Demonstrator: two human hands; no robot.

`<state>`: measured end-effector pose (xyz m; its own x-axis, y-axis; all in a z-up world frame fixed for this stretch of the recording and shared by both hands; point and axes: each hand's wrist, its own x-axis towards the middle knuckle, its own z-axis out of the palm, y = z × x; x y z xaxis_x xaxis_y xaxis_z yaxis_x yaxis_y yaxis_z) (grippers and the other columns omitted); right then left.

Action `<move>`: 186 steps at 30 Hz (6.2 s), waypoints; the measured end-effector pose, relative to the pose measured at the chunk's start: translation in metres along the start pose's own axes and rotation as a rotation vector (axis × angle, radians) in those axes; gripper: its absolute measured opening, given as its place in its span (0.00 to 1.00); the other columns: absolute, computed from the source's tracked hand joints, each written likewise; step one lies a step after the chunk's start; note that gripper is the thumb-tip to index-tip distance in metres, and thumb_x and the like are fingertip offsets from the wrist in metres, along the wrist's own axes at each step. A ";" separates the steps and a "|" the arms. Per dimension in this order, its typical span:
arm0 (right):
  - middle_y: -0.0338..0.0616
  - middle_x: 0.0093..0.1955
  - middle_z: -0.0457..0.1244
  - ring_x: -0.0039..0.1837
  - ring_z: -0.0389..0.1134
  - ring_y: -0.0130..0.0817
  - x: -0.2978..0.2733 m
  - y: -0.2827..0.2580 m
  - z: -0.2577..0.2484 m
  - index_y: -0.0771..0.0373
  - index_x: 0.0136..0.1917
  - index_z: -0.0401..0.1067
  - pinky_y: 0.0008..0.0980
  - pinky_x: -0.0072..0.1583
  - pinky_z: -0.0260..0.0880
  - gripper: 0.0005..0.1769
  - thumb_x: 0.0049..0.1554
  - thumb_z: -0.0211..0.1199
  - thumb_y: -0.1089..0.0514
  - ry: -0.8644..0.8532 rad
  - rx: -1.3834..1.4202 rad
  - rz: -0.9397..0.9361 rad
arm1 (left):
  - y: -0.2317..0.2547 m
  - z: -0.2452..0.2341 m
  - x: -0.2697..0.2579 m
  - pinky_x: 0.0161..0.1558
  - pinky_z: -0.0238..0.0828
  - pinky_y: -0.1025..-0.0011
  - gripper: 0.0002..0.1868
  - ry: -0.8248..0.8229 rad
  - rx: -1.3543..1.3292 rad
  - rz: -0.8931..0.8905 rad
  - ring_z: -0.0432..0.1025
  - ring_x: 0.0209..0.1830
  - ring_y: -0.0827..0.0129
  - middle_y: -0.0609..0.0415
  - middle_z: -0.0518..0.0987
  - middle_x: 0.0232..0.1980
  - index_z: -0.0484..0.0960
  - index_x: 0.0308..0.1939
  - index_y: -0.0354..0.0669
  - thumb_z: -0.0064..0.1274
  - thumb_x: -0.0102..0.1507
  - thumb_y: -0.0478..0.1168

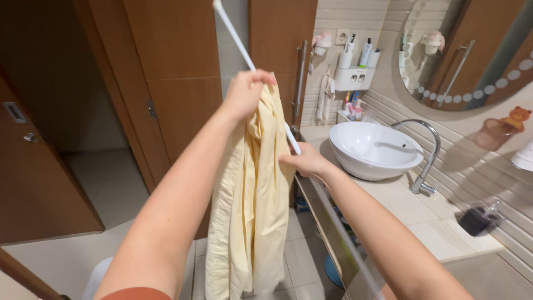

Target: The person removes a gray and white chevron-patterned curtain from a white rod in the bathroom. They then retrieve a yellow curtain from a storage container under the sink, unfold it, and thread it onto the same white rod. The person adjusts the curtain along the rod and positions it in front of the sink area.

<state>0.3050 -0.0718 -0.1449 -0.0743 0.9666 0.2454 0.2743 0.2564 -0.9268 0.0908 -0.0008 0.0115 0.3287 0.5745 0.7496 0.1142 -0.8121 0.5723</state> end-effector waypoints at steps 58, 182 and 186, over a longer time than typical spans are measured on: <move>0.31 0.26 0.55 0.26 0.50 0.21 0.000 -0.178 -0.073 0.62 0.48 0.75 0.26 0.28 0.45 0.18 0.50 0.73 0.50 -0.138 -0.395 0.232 | 0.030 0.047 -0.033 0.47 0.77 0.59 0.18 -0.399 0.413 -0.130 0.82 0.42 0.56 0.50 0.87 0.40 0.90 0.47 0.57 0.53 0.59 0.54; 0.53 0.26 0.67 0.35 0.73 0.54 -0.136 0.113 -0.117 0.49 0.44 0.74 0.49 0.43 0.72 0.15 0.60 0.57 0.39 0.302 -1.023 0.056 | -0.076 -0.155 -0.078 0.42 0.75 0.71 0.16 -0.003 0.225 -0.397 0.79 0.37 0.75 0.54 0.86 0.37 0.87 0.50 0.43 0.55 0.66 0.48; 0.55 0.27 0.67 0.35 0.72 0.57 -0.138 0.111 -0.111 0.50 0.44 0.73 0.52 0.42 0.70 0.14 0.60 0.57 0.41 0.286 -1.000 0.028 | -0.077 -0.151 -0.078 0.41 0.76 0.69 0.16 0.020 0.245 -0.397 0.78 0.35 0.73 0.51 0.85 0.36 0.87 0.50 0.42 0.55 0.66 0.48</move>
<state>0.4518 -0.1770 -0.2497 0.1384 0.9029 0.4070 0.9519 -0.0079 -0.3063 -0.0855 0.0325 -0.0408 0.1967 0.8455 0.4964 0.4460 -0.5281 0.7227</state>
